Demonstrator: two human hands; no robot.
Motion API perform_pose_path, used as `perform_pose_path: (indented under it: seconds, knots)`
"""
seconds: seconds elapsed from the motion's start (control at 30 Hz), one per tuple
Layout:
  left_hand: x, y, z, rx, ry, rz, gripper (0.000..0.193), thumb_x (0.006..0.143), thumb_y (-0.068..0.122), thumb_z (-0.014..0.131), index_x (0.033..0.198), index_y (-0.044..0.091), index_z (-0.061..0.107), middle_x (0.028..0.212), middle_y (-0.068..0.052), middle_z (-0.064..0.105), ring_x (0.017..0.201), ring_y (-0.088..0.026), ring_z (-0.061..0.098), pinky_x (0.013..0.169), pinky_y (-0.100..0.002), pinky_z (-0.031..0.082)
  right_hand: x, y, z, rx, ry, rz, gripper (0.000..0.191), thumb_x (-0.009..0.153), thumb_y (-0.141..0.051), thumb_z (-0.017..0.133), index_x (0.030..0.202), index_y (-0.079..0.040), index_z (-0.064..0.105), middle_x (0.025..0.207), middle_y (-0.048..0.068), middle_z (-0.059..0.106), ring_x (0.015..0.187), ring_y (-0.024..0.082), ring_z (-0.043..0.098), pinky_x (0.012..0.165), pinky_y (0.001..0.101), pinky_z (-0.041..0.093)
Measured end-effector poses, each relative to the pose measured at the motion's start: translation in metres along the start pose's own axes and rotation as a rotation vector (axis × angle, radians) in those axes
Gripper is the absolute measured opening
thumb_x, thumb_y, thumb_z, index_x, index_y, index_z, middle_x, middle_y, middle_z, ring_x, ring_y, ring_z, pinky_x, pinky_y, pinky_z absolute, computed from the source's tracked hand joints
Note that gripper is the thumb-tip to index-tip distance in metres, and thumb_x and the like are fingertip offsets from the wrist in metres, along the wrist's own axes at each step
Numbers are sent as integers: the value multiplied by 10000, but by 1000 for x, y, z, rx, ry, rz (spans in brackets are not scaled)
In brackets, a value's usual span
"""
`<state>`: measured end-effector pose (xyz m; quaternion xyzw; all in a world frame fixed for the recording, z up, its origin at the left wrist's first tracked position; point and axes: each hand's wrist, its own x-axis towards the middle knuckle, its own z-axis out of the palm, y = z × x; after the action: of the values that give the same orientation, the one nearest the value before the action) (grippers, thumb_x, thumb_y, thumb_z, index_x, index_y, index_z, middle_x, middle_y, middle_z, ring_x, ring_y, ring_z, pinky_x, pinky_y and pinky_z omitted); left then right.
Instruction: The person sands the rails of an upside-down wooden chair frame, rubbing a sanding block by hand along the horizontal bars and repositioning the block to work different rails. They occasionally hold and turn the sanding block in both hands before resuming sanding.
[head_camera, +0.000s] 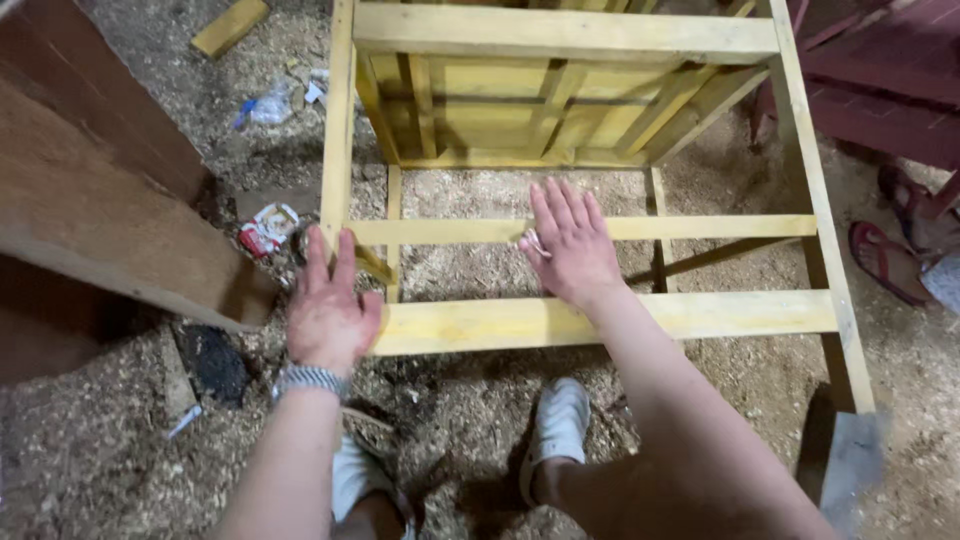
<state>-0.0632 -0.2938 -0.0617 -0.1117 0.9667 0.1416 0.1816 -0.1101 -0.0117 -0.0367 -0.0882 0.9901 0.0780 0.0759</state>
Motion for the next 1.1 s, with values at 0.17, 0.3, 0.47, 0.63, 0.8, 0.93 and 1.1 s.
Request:
perform_pose_path:
  seconds: [0.17,0.3,0.47,0.63,0.8,0.93,1.1]
  knots:
    - [17,-19,22,64,162,124,883,934,418,493,1656,223,23,1726,-154,-54,1470,-387,343,1100,-395,457,16,-68,-12,-466,115,-28,701,1024,-265,371,1601,-51,36,1674,184,66,1537,344,27,1230,487,14]
    - [33,-26,39,35,999,568,956,827,418,469,1563,15,11,1626,-181,38,1446,-417,369,1138,-435,334,47,-178,-28,97,34,-188,633,1035,-490,309,1590,-242,134,1733,105,94,1611,297,39,1282,430,-23]
    - [22,-27,33,-106,207,86,1032,834,408,609,1618,82,22,1703,-117,76,1458,-325,386,1116,-378,433,42,-137,-11,255,-84,-300,733,1023,-495,368,1608,-164,75,1671,105,97,1552,273,35,1264,431,-24]
    - [9,-22,16,-76,215,115,989,890,387,590,1620,99,-12,1722,-134,61,1388,-355,445,899,-387,580,17,-39,9,-41,-63,-19,501,1073,-258,360,1530,-57,317,1553,167,343,1410,294,325,1198,451,216]
    - [10,-20,11,-205,163,22,1172,847,382,653,1637,48,-145,1686,-151,188,1258,-345,596,944,-397,581,23,-72,-5,117,246,2,784,971,-472,384,1614,-85,157,1674,172,117,1542,332,73,1182,490,13]
    - [13,-24,13,-268,140,59,1137,848,346,626,1601,43,-171,1713,-167,120,1249,-367,604,900,-381,612,50,-169,-27,78,-242,-128,491,1084,-488,339,1462,-187,425,1746,160,70,1615,306,21,1312,431,9]
    - [12,-18,11,-175,160,33,1145,855,434,644,1611,69,-134,1686,-147,173,1307,-363,564,947,-403,575,46,-171,-20,125,25,-374,751,1001,-456,363,1647,-162,120,1670,111,68,1536,278,23,1246,479,3]
